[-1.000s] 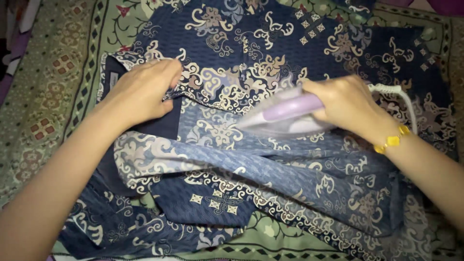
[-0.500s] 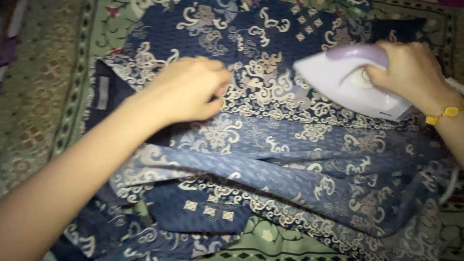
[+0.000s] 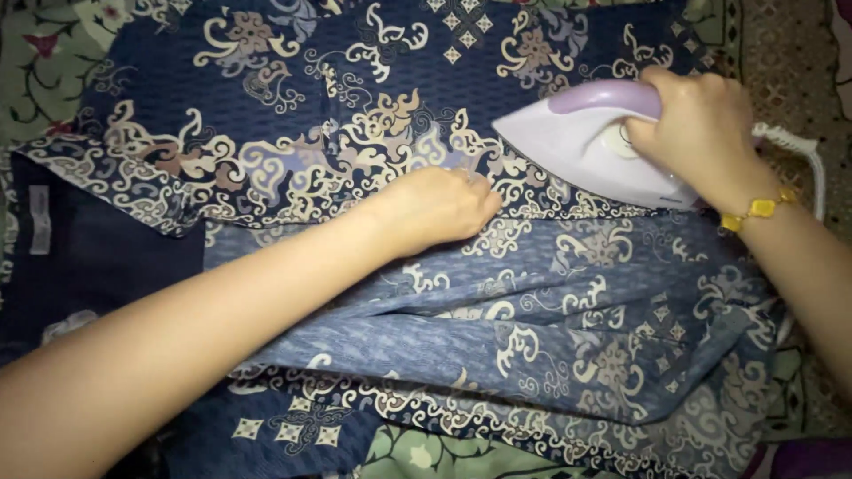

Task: The person irons a dark blue patterned garment laid on a patterned bedsheet. They repeatedly smooth the fabric with one hand while moving a purple and white iron with the other, repositioning sections of the garment as they work.

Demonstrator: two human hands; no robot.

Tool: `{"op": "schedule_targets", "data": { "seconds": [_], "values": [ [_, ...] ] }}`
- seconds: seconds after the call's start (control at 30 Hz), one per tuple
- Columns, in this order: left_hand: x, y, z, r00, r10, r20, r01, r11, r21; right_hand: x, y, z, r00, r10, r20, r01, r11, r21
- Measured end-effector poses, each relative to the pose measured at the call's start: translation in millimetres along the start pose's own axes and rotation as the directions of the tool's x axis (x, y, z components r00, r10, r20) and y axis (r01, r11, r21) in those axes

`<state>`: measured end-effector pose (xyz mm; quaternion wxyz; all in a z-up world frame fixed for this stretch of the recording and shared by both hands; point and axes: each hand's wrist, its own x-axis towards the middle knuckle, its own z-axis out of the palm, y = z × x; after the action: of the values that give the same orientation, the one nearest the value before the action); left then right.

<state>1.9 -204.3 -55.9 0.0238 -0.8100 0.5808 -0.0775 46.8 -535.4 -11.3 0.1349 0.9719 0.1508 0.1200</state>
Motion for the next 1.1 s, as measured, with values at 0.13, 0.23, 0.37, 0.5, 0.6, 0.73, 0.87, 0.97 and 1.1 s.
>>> {"op": "schedule_targets", "data": {
  "seconds": [0.13,0.23,0.37,0.5,0.6,0.73,0.87,0.97,1.1],
  "values": [
    [5,7,31,0.977,-0.136,-0.163,0.161,0.976,0.150,15,-19,-3,0.996,0.088,-0.002,-0.088,0.996,0.008],
    [-5,4,5,0.945,-0.032,-0.324,0.129,0.951,0.281,22,-35,-14,0.997,0.082,-0.004,-0.081,0.992,0.094],
    [-10,7,2,0.927,-0.042,-0.373,0.153,0.950,0.272,26,-50,-24,0.997,0.074,0.032,-0.077,0.990,0.114],
    [-23,3,-10,0.996,0.000,-0.087,-0.012,0.991,-0.135,22,-70,-44,0.989,-0.114,0.089,0.092,0.970,0.226],
    [-53,-2,-24,0.999,-0.026,0.024,0.030,0.974,-0.225,19,-84,-49,0.964,-0.238,0.120,0.202,0.945,0.257],
    [-112,-7,-29,0.985,-0.107,0.137,0.107,0.994,0.008,17,-95,-42,0.963,-0.269,-0.006,0.267,0.951,0.155],
    [-180,-26,-41,0.909,-0.330,0.255,0.326,0.944,0.059,24,-124,-44,0.998,-0.046,0.044,0.042,0.994,0.096],
    [-214,-37,-59,0.804,-0.463,0.373,0.422,0.886,0.190,27,-140,-43,0.985,-0.173,0.002,0.170,0.970,0.175],
    [-233,-41,-74,0.829,-0.505,0.241,0.531,0.846,-0.053,31,-158,-20,0.968,-0.243,-0.069,0.251,0.956,0.155]
  ]
}}
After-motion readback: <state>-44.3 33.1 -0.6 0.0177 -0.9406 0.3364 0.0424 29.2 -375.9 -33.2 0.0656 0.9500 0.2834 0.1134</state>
